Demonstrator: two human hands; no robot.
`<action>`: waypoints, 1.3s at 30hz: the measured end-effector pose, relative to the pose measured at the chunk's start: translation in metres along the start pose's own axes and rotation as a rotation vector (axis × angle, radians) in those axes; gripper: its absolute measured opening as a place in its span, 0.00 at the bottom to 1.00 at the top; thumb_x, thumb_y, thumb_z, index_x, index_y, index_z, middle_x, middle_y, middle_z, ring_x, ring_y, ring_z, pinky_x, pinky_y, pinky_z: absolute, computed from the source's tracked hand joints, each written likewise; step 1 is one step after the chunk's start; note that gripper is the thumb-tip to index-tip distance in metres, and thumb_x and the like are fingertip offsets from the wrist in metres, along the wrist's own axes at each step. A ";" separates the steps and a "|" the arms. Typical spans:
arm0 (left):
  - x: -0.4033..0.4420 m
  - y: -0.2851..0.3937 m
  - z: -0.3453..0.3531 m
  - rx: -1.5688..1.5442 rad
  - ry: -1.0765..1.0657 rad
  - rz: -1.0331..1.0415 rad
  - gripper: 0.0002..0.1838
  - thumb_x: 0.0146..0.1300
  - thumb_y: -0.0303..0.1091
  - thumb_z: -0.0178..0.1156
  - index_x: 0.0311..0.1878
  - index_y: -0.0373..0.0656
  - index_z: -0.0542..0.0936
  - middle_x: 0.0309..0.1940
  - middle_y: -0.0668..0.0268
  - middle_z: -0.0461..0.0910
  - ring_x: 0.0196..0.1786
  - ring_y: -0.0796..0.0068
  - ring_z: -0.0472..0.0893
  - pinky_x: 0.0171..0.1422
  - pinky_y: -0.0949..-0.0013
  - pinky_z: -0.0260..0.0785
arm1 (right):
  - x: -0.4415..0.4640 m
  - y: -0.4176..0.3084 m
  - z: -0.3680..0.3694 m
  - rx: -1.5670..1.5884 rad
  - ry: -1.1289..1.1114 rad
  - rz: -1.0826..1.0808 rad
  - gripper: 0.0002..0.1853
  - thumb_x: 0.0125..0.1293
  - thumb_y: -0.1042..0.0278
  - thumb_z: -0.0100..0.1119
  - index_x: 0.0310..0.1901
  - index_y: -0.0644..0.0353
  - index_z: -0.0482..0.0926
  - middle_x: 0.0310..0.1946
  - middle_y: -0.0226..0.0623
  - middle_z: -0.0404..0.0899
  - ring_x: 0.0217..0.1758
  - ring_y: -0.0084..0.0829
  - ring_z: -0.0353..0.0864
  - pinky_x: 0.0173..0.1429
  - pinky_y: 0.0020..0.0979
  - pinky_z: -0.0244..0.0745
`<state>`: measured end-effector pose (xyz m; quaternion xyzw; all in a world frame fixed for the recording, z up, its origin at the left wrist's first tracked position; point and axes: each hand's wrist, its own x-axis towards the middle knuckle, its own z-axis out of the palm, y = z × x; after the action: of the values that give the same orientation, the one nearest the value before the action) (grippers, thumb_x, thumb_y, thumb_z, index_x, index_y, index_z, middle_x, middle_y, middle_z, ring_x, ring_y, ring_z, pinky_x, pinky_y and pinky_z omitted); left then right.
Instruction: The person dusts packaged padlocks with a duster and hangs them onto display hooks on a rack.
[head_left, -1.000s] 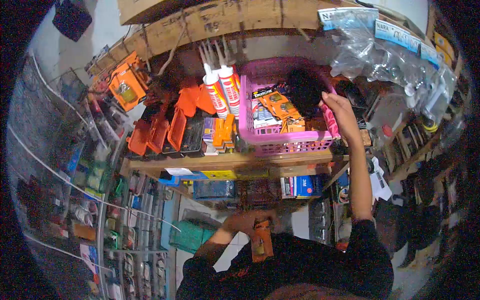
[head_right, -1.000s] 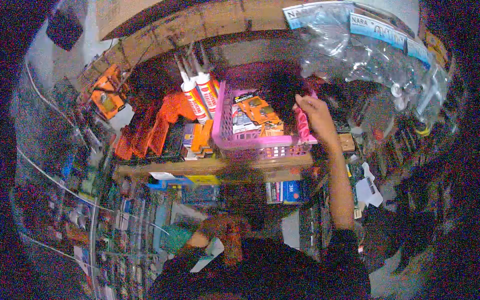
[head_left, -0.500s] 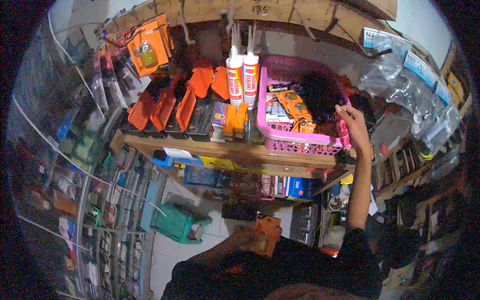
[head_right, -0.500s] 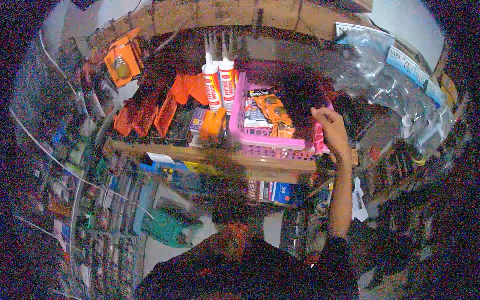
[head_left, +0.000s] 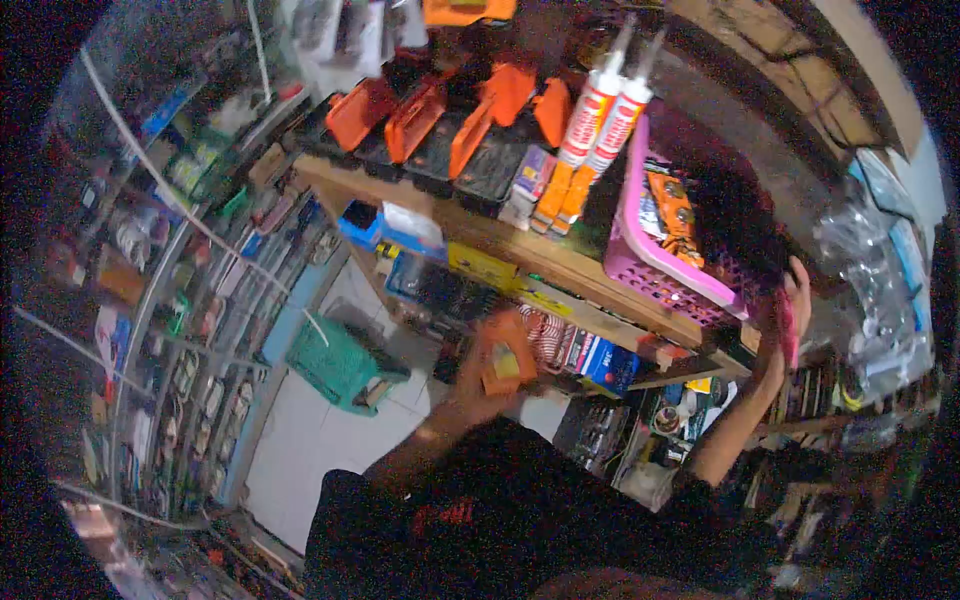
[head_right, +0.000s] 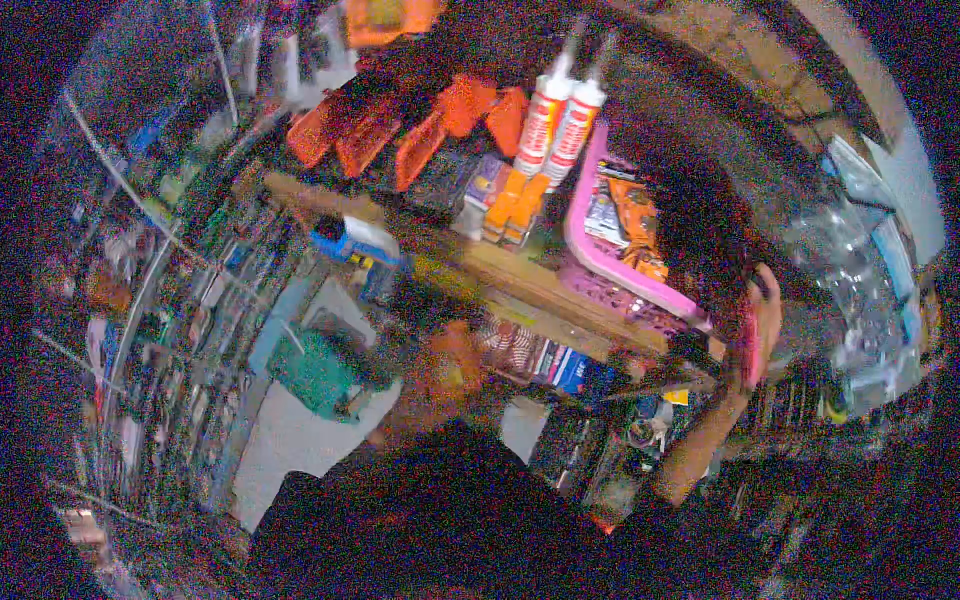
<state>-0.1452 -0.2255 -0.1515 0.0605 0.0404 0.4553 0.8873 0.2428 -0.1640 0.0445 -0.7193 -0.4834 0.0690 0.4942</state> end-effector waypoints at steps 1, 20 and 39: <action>-0.002 0.013 -0.002 0.062 0.033 0.123 0.34 0.64 0.65 0.47 0.60 0.45 0.69 0.47 0.58 0.78 0.50 0.60 0.78 0.56 0.47 0.71 | -0.003 0.027 -0.006 -0.202 0.008 -0.208 0.22 0.64 0.63 0.57 0.59 0.60 0.73 0.56 0.38 0.73 0.53 0.35 0.75 0.58 0.34 0.70; -0.108 0.137 -0.017 -0.143 -0.162 0.851 0.47 0.62 0.74 0.31 0.62 0.37 0.69 0.60 0.47 0.71 0.64 0.45 0.67 0.69 0.45 0.55 | -0.236 0.078 0.100 0.480 -1.067 0.140 0.44 0.44 0.82 0.59 0.68 0.64 0.59 0.54 0.39 0.75 0.41 0.28 0.77 0.46 0.28 0.74; -0.152 0.126 0.053 0.175 0.476 1.222 0.45 0.63 0.72 0.36 0.63 0.36 0.67 0.59 0.45 0.70 0.60 0.40 0.71 0.65 0.39 0.60 | -0.285 -0.028 0.204 0.266 -1.481 -0.259 0.15 0.68 0.70 0.54 0.53 0.67 0.76 0.28 0.30 0.74 0.28 0.21 0.69 0.32 0.25 0.65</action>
<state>-0.3281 -0.2806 -0.0784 0.0421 0.2307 0.8728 0.4280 -0.0412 -0.2495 -0.1443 -0.3570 -0.7566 0.5327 0.1275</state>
